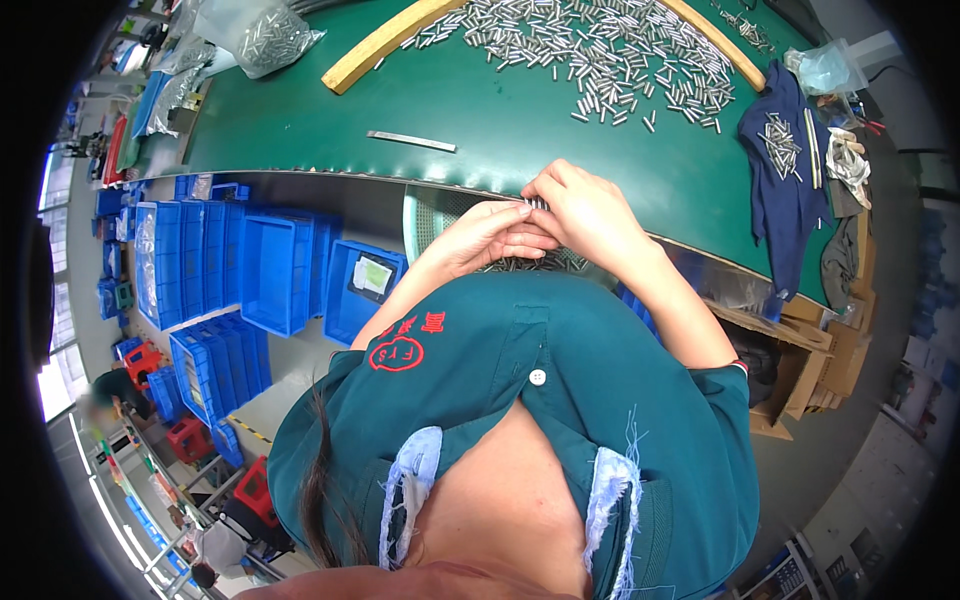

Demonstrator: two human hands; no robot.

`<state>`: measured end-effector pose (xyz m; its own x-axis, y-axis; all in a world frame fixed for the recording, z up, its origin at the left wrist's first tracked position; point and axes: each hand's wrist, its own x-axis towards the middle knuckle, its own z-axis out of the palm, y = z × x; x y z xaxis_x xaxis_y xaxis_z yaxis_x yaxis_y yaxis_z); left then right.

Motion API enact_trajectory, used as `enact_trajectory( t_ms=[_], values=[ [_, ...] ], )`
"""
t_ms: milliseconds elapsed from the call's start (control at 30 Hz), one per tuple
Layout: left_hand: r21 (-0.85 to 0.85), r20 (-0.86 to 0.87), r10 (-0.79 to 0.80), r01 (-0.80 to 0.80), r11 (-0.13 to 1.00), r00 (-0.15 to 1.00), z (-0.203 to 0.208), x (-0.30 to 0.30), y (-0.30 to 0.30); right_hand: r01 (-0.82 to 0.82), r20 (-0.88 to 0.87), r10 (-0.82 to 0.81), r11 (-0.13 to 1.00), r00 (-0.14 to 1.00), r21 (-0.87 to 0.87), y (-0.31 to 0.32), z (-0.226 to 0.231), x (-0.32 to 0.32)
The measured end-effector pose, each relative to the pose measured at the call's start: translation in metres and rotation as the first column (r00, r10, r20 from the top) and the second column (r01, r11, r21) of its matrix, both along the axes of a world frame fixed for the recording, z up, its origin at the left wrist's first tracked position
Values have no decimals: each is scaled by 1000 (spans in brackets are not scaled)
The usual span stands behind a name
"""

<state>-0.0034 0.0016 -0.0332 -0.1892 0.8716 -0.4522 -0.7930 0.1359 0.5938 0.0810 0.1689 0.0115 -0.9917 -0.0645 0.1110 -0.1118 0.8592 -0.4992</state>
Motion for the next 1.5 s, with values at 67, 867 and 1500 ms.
enact_trajectory(
  t_ms=[67,867,1500],
  values=[
    [-3,-76,-27,27,1000,997,1,1,3,6,-5,-6,1000,1000,8,0,1,3],
    [-12,-589,38,-55,998,807,36,2,-9,131,121,-80,854,989,-504,-6,28,18],
    [-59,-641,9,-61,996,767,41,1,-9,53,86,-18,902,996,-429,-2,39,11]
  ],
)
